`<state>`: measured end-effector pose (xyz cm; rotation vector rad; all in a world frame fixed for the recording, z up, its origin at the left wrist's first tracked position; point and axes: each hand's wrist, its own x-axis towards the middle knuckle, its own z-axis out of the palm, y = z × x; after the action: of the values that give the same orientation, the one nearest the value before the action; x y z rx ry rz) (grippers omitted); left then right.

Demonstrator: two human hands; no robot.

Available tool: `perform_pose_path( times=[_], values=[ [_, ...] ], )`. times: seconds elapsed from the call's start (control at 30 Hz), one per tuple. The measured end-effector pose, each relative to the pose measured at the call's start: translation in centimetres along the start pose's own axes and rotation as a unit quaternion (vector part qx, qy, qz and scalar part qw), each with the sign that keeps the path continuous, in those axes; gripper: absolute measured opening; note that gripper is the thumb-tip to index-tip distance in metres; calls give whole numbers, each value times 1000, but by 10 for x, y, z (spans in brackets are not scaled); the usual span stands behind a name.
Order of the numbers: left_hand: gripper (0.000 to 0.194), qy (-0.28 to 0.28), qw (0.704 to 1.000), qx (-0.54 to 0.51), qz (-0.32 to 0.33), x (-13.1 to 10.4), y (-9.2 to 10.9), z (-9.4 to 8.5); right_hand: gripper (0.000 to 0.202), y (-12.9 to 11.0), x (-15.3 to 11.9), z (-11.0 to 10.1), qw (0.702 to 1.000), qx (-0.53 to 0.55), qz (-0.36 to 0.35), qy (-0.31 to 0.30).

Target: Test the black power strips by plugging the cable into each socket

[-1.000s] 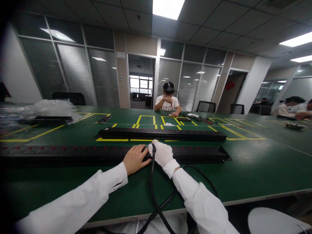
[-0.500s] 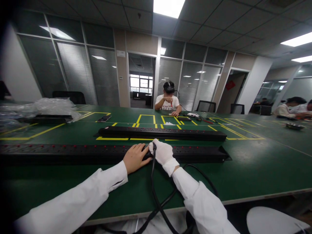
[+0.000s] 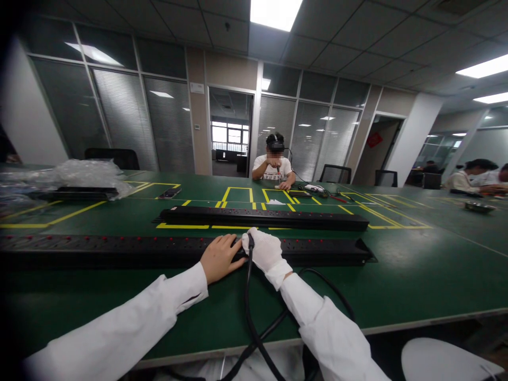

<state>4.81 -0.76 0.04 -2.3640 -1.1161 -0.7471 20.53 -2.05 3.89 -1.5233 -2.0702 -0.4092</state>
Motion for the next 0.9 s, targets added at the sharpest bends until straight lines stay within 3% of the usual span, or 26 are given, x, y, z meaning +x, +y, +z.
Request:
perform_pose_path(
  times=[0.53,0.9],
  values=[
    [44,-11,1000,7,2,0,0,-2,32,-2,0,-2,1000,-1,3,-3],
    [46,-5,1000,3,2,0,0,-2,35,-1,5,10,998,-34,55,-10]
  ],
)
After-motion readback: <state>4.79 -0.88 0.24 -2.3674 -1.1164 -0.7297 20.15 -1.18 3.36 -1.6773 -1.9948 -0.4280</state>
